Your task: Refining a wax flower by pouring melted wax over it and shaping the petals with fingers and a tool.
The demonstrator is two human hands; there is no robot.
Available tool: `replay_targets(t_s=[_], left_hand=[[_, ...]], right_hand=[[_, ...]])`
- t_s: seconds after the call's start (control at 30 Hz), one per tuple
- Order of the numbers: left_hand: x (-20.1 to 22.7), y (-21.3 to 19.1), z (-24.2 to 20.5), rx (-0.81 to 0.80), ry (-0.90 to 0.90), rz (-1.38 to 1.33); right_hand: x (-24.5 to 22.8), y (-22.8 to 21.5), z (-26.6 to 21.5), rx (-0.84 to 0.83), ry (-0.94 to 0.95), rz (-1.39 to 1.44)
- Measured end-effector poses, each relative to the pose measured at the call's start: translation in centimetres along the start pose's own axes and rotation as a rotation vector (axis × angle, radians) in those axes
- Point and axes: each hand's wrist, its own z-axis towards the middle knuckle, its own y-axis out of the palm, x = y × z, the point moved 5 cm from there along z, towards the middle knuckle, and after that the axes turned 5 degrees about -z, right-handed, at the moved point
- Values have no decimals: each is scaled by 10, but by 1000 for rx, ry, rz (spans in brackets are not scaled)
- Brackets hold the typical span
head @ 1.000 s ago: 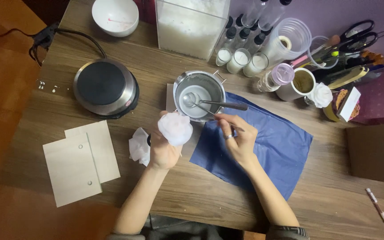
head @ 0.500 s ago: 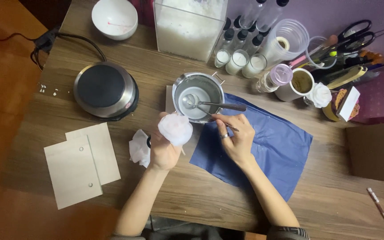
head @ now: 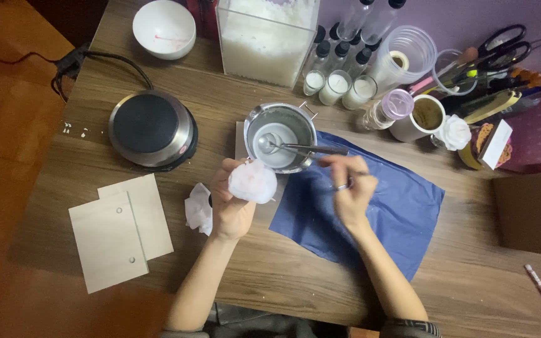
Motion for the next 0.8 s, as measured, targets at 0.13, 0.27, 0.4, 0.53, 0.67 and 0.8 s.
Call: replay_targets(t_s=[0.13, 0.27, 0.4, 0.53, 0.67, 0.8], left_hand=[[0, 6, -4, -28, 21, 201], [-4, 19, 4, -84, 51, 297], [-6, 59, 13, -182, 58, 322], [-24, 87, 19, -273, 3, 283], [-38, 90, 19, -283, -60, 278], [-39, 81, 18, -272, -115, 323]], right_hand=[[44, -32, -4, 377, 325, 290], [60, -98, -5, 632, 265, 544], [3, -131, -3, 657, 185, 638], [-15, -153, -14, 661, 76, 460], [-31, -155, -8, 595, 51, 450], [-33, -159, -6, 581, 45, 473]])
